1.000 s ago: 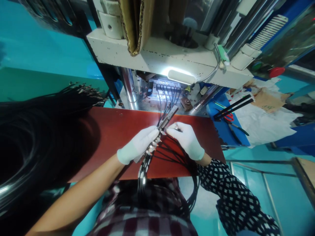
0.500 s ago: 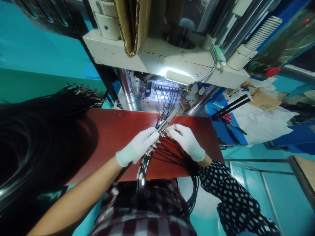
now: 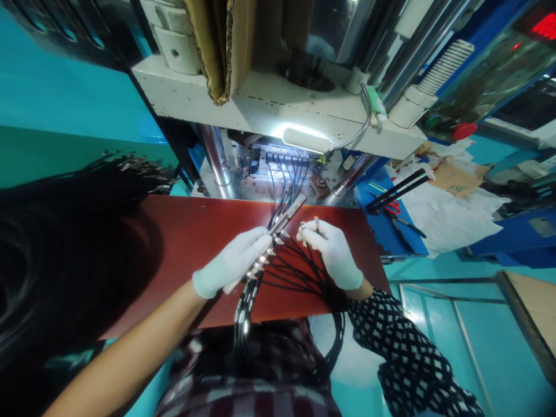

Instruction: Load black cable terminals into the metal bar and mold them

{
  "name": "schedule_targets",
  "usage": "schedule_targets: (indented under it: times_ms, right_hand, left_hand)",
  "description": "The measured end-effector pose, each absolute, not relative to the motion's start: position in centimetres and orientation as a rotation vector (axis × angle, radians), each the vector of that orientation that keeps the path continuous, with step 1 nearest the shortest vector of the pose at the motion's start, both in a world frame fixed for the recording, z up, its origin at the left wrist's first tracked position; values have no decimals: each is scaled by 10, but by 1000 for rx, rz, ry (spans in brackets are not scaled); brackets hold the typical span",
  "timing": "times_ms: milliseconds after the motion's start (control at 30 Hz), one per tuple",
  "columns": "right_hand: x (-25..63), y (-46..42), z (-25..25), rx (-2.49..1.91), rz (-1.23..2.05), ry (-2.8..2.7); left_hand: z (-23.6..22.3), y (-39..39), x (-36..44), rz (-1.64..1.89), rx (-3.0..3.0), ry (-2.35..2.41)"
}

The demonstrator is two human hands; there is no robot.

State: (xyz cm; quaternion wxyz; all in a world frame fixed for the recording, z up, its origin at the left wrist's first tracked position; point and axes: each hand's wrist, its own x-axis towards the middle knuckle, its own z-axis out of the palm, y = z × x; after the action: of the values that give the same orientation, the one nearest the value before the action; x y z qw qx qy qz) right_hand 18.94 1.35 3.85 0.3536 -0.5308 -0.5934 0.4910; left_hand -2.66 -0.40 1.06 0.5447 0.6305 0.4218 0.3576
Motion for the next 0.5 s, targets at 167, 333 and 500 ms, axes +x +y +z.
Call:
schedule_targets:
  times_ms: [167, 333, 500]
  right_hand:
    - [198, 25, 28, -1211, 1761, -1318]
    - [193, 25, 36, -1237, 1672, -1491]
    - [180, 19, 44, -1345, 1392, -1506]
  left_hand:
    - [11, -4, -25, 826, 1472, 981]
    - [11, -7, -26, 782, 1427, 970]
    - [15, -9, -25, 733, 1378, 995]
